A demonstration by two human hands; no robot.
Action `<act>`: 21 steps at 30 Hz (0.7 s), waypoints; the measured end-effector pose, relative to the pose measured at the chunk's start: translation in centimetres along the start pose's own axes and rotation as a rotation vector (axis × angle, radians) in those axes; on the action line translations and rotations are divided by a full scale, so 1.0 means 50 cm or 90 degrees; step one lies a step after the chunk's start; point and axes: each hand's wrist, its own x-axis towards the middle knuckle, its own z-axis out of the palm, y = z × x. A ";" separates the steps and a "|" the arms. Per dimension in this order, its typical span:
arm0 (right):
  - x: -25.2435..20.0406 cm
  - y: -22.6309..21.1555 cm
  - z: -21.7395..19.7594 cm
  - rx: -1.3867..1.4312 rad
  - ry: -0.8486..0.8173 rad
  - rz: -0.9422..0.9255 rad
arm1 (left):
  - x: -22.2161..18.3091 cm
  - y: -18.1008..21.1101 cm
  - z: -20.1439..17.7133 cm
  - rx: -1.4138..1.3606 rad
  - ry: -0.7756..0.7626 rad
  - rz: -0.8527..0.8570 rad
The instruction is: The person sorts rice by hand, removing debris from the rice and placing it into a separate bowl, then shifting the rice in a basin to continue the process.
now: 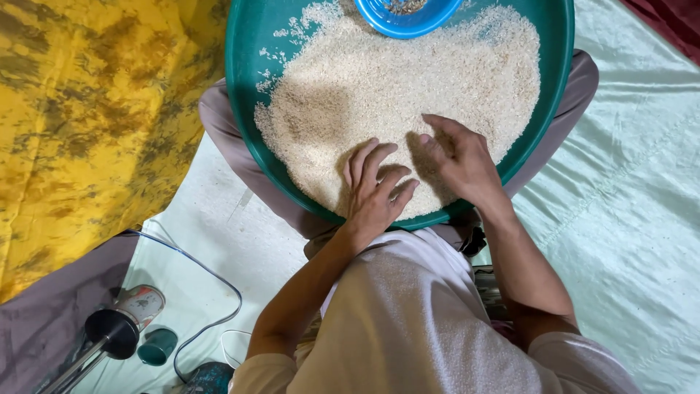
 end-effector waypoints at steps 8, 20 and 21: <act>-0.027 0.006 -0.033 -0.115 0.028 -0.102 | 0.007 0.012 0.009 0.020 0.025 -0.015; -0.028 0.039 -0.038 -0.105 0.019 -0.113 | 0.022 0.030 -0.002 0.016 -0.003 -0.049; -0.030 0.041 -0.039 -0.105 0.016 -0.108 | 0.024 0.032 -0.002 0.017 -0.005 -0.054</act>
